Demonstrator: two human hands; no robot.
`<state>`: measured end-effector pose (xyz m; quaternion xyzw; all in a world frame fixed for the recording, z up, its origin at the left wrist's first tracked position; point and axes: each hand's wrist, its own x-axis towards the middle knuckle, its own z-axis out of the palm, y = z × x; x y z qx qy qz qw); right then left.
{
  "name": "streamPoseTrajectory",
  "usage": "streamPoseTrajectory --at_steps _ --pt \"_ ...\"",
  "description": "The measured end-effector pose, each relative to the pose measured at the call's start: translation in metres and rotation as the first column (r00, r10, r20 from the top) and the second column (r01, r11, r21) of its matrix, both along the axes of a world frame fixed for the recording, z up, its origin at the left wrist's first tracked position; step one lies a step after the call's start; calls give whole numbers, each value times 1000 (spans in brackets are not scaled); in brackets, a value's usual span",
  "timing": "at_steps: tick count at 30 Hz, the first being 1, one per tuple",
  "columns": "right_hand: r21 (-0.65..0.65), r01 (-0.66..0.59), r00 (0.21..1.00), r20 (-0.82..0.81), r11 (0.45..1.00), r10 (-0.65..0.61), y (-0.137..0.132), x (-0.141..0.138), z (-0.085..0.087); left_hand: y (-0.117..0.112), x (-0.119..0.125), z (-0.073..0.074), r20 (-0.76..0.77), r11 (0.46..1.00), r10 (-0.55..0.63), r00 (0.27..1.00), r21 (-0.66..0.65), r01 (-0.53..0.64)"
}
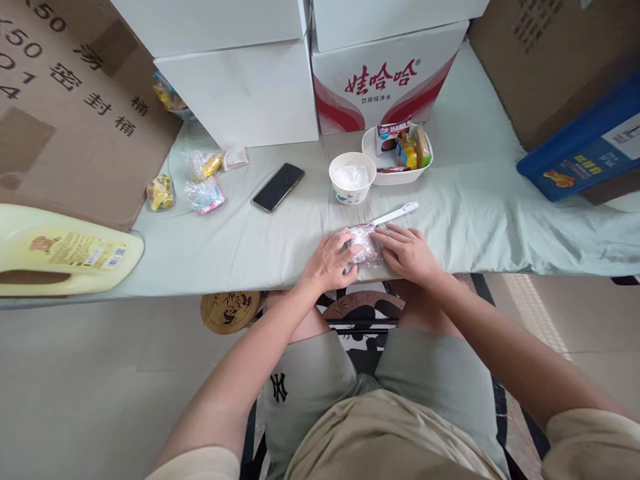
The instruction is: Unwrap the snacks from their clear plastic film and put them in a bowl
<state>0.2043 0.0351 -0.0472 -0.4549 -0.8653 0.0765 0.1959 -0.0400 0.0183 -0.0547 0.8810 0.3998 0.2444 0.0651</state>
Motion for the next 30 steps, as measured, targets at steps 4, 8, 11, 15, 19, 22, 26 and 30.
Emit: streamPoseTrajectory --at_steps 4,8,11,15,19,22,26,30 --pt "4 73 997 5 997 -73 15 6 1 0 -1 2 -15 1000 -12 1000 -6 12" --pt "9 223 970 98 975 -223 49 13 14 1 -1 2 -38 1000 6 999 -7 -7" --pt "-42 244 947 226 969 -229 64 30 23 1 0 1 -50 1000 11 999 10 -10" --pt "-94 421 895 209 902 -395 49 61 32 1 0 1 -84 1000 16 996 0 -16" --pt "-284 438 893 23 853 -450 12 64 42 4 1 1 -113 999 21 993 -35 -25" --pt "-353 292 929 -117 889 -352 -8 38 45 5 1 1 -126 994 53 991 -92 -65" --pt "-321 220 961 -89 921 -261 -9 -1 43 4 2 2 -154 986 87 984 -129 -108" --pt "-318 265 964 69 910 -256 -12 -4 41 2 4 4 -175 982 99 979 -140 -125"
